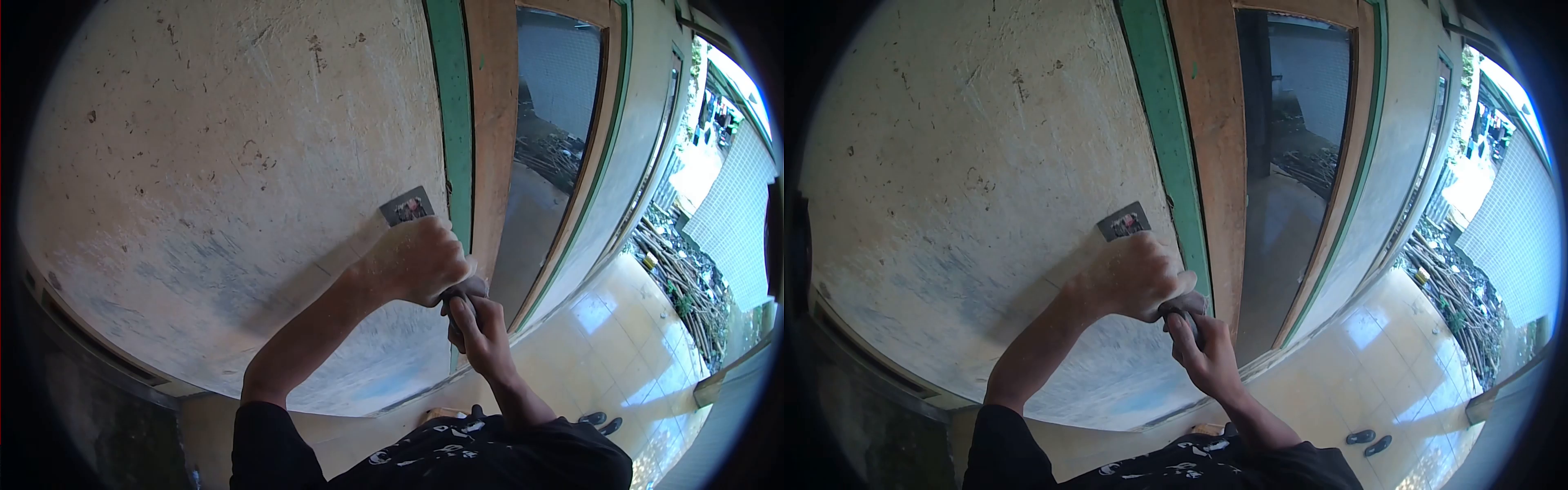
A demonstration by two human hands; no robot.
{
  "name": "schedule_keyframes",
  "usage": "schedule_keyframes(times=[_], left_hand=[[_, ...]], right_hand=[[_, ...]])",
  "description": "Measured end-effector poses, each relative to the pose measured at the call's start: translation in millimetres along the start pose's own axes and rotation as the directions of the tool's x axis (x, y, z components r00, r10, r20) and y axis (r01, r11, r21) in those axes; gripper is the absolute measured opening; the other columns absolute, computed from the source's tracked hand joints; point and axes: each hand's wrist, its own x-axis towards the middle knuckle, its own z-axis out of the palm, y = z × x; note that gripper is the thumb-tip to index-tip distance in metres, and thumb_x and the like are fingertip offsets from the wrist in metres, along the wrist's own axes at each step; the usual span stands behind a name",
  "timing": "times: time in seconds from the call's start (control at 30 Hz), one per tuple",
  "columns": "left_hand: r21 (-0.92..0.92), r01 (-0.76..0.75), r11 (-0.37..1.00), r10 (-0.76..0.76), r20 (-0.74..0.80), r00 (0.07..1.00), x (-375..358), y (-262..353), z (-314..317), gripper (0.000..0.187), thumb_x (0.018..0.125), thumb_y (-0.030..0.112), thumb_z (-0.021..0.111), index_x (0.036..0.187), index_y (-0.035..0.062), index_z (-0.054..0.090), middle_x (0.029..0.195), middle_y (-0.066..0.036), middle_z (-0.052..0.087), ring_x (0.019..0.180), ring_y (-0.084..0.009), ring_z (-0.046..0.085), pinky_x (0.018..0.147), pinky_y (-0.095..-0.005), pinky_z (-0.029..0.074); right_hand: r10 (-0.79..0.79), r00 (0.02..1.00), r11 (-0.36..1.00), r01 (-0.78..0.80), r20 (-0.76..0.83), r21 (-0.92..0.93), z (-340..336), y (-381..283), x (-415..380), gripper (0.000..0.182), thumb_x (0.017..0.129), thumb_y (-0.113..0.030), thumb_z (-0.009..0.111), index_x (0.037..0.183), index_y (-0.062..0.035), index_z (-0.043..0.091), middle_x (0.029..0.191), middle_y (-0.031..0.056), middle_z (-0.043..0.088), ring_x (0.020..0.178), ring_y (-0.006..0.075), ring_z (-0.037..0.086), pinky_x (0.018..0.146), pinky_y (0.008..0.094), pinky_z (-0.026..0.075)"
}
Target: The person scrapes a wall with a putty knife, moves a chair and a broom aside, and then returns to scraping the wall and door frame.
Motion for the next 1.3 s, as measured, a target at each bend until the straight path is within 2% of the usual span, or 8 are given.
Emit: schedule_keyframes(times=[0.17, 0.23, 0.57, 0.63, 0.83, 1.03, 1.1, 1.3], left_hand=[[0.034, 0.044, 0.998, -0.042, -0.06, 0.997, -15.7, 0.5, 14.7, 0.018, 0.065, 0.021, 0.073, 0.067, 0.0065, 0.062, 0.058, -0.01, 0.061, 0.059, -0.0224, 0.064, 0.057, -0.0344, 0.05], [0.023, 0.019, 1.0, -0.018, -0.03, 0.999, -13.8, -9.0, -11.8, 0.019, 0.066, 0.022, 0.073, 0.067, 0.007, 0.062, 0.058, -0.01, 0.061, 0.059, -0.0225, 0.064, 0.057, -0.0344, 0.05], [0.039, 0.02, 0.999, -0.023, 0.067, 0.998, -30.1, -0.6, -1.2, 0.017, 0.067, 0.021, 0.072, 0.068, 0.0078, 0.062, 0.057, -0.009, 0.061, 0.057, -0.0219, 0.063, 0.056, -0.0346, 0.05], [-0.058, 0.01, 0.998, -0.008, 0.032, 0.999, -30.9, -1.1, -9.1, 0.018, 0.064, 0.02, 0.074, 0.072, 0.0068, 0.065, 0.058, -0.009, 0.06, 0.057, -0.0227, 0.063, 0.057, -0.0347, 0.051], [-0.101, 0.002, 0.995, -0.007, -0.049, 0.999, -36.5, 6.9, -3.4, 0.018, 0.061, 0.019, 0.074, 0.07, 0.0069, 0.066, 0.058, -0.01, 0.061, 0.056, -0.0235, 0.063, 0.059, -0.0352, 0.052], [-0.103, 0.007, 0.995, -0.014, -0.076, 0.997, -39.6, 13.4, 10.4, 0.017, 0.062, 0.02, 0.073, 0.069, 0.0062, 0.065, 0.057, -0.011, 0.061, 0.058, -0.0238, 0.064, 0.058, -0.0351, 0.052], [-0.072, 0.004, 0.997, -0.008, -0.056, 0.998, -40.7, 12.4, 13.4, 0.017, 0.062, 0.02, 0.072, 0.068, 0.0061, 0.065, 0.057, -0.011, 0.061, 0.057, -0.024, 0.064, 0.058, -0.035, 0.052], [-0.064, 0.008, 0.998, -0.01, -0.027, 1.0, -41.6, 15.8, 18.5, 0.016, 0.064, 0.02, 0.072, 0.068, 0.006, 0.066, 0.057, -0.012, 0.061, 0.055, -0.0241, 0.064, 0.057, -0.0353, 0.052]], right_hand=[[-0.066, 0.998, 0.994, 0.068, 0.024, -0.089, 11.7, 16.1, 2.4, 0.033, 0.101, -0.028, 0.049, 0.087, 0.0016, 0.057, 0.056, -0.0041, 0.041, 0.045, 0.004, 0.035, 0.044, 0.0225, 0.027], [-0.039, 0.999, 0.999, 0.039, 0.001, -0.004, 14.7, -1.4, 10.0, 0.03, 0.098, -0.025, 0.054, 0.086, 0.0015, 0.061, 0.056, -0.004, 0.046, 0.051, 0.004, 0.042, 0.048, 0.0228, 0.033], [0.042, 0.999, 0.999, -0.041, 0.028, -0.027, 27.2, 2.1, -5.6, 0.029, 0.098, -0.024, 0.053, 0.086, 0.0014, 0.06, 0.057, -0.0042, 0.044, 0.051, 0.0035, 0.041, 0.047, 0.0227, 0.031], [0.06, 0.996, 0.991, -0.067, 0.067, 0.112, 27.2, -8.7, -8.9, 0.029, 0.099, -0.024, 0.052, 0.088, 0.0019, 0.059, 0.056, -0.0046, 0.043, 0.05, 0.0032, 0.039, 0.046, 0.023, 0.029], [0.045, 0.995, 0.999, -0.045, 0.087, 0.004, 28.0, -4.2, -15.4, 0.028, 0.1, -0.024, 0.05, 0.092, 0.0023, 0.058, 0.056, -0.0053, 0.041, 0.049, 0.0024, 0.036, 0.045, 0.0227, 0.027], [0.032, 0.997, 0.997, -0.037, 0.071, 0.072, 30.7, 9.7, -20.5, 0.028, 0.1, -0.024, 0.051, 0.092, 0.0018, 0.058, 0.056, -0.0055, 0.042, 0.049, 0.0019, 0.037, 0.045, 0.0221, 0.027], [0.004, 0.999, 1.0, -0.003, 0.047, -0.011, 33.5, 21.9, -20.6, 0.039, 0.1, -0.035, 0.05, 0.089, 0.002, 0.056, 0.056, -0.0042, 0.04, 0.044, 0.0048, 0.036, 0.043, 0.0222, 0.026], [-0.007, 0.999, 1.0, 0.006, 0.033, 0.022, 33.2, 20.8, -22.0, 0.039, 0.1, -0.035, 0.05, 0.089, 0.0021, 0.056, 0.055, -0.0044, 0.039, 0.044, 0.005, 0.035, 0.042, 0.0226, 0.026]])
